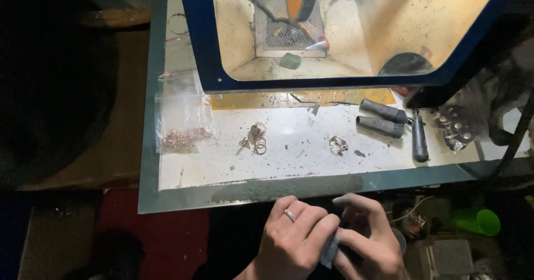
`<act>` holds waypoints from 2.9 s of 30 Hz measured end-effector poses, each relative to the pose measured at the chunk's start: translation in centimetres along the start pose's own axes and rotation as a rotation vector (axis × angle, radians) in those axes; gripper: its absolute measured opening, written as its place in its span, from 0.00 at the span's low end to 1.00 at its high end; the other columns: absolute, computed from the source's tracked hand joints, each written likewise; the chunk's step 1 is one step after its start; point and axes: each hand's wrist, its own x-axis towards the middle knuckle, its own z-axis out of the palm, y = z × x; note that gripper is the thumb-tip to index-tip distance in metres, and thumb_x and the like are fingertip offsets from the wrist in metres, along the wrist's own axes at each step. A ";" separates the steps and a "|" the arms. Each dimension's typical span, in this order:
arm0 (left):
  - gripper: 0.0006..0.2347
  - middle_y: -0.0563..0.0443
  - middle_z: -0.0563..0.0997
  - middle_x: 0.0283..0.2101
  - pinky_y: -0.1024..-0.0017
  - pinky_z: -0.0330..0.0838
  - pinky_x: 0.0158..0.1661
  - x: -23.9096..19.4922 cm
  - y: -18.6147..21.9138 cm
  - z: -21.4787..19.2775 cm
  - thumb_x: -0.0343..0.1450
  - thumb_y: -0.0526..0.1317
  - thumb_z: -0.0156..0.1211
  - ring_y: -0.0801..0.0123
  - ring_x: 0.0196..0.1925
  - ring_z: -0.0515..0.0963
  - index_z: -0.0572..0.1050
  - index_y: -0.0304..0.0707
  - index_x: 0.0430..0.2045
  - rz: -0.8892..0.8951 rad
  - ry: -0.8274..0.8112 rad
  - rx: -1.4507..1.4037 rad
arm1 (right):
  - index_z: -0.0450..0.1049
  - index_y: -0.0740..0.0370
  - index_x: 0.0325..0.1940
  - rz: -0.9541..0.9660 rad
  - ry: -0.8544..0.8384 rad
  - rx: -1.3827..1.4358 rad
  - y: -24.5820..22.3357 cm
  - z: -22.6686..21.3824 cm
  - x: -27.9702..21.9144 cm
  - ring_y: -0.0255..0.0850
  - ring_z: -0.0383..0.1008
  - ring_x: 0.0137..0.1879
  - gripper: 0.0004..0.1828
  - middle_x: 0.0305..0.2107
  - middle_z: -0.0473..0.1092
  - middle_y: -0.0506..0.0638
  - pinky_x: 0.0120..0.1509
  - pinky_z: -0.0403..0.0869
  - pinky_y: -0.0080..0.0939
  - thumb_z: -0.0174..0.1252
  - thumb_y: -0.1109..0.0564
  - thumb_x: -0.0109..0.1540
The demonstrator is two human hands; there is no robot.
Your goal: The person removes small metal jewelry pieces from a plastic bag and places them on the workbench. Then the person uses a bench grinder with a rotating wheel to polish each piece individually, holding them against the wheel and rotating them by hand.
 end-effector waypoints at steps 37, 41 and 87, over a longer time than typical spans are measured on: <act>0.06 0.46 0.78 0.32 0.54 0.69 0.53 1.3 -3.5 1.6 0.72 0.32 0.67 0.59 0.31 0.78 0.74 0.35 0.33 -0.174 0.062 0.197 | 0.83 0.57 0.43 -0.160 -0.383 -0.250 8.6 -2.0 12.1 0.42 0.80 0.44 0.11 0.42 0.80 0.47 0.50 0.75 0.40 0.69 0.59 0.55; 0.11 0.44 0.82 0.34 0.51 0.71 0.53 1.6 -4.2 3.2 0.68 0.33 0.74 0.57 0.29 0.81 0.74 0.36 0.36 -0.231 0.028 0.229 | 0.85 0.56 0.34 0.117 -0.494 -0.164 7.4 -2.3 13.7 0.32 0.79 0.34 0.08 0.32 0.82 0.40 0.41 0.74 0.31 0.69 0.64 0.52; 0.14 0.51 0.83 0.37 0.46 0.71 0.55 2.3 -6.3 4.5 0.66 0.38 0.72 0.57 0.40 0.86 0.75 0.41 0.43 -0.452 0.132 -0.217 | 0.81 0.59 0.42 -0.282 -0.136 -0.438 7.3 0.0 9.0 0.48 0.80 0.46 0.07 0.35 0.79 0.50 0.48 0.80 0.48 0.66 0.62 0.59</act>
